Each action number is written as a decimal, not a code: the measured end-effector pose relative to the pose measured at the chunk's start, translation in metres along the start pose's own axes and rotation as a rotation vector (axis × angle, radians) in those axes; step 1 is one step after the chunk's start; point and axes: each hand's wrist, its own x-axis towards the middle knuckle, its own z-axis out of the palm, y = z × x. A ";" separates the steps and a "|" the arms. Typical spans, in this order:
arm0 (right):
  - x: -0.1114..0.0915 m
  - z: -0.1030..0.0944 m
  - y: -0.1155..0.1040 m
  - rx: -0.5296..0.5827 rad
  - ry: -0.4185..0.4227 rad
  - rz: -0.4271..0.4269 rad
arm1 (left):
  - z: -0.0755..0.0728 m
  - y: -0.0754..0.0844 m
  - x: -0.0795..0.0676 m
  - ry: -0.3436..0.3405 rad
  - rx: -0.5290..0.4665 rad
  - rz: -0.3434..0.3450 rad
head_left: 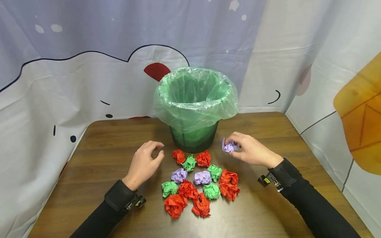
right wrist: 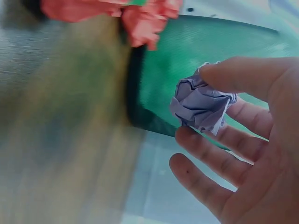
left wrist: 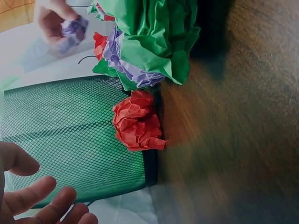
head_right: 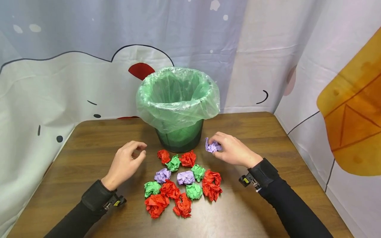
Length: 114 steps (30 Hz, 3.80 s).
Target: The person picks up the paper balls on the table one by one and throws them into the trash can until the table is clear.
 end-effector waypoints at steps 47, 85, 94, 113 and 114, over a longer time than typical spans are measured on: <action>0.120 -0.172 -0.089 -0.158 0.128 -0.110 | 0.013 0.007 0.000 -0.062 -0.004 -0.003; 0.049 -0.155 -0.071 -0.168 0.245 -0.204 | 0.017 0.011 0.008 -0.070 0.003 0.027; 0.028 -0.139 -0.066 -0.126 0.283 -0.289 | 0.019 0.014 0.015 -0.101 0.018 0.018; 0.016 -0.108 -0.047 -0.098 0.210 -0.246 | 0.026 0.016 0.021 -0.122 0.050 0.011; 0.016 -0.107 -0.046 -0.096 0.207 -0.244 | 0.027 0.016 0.022 -0.120 0.051 0.011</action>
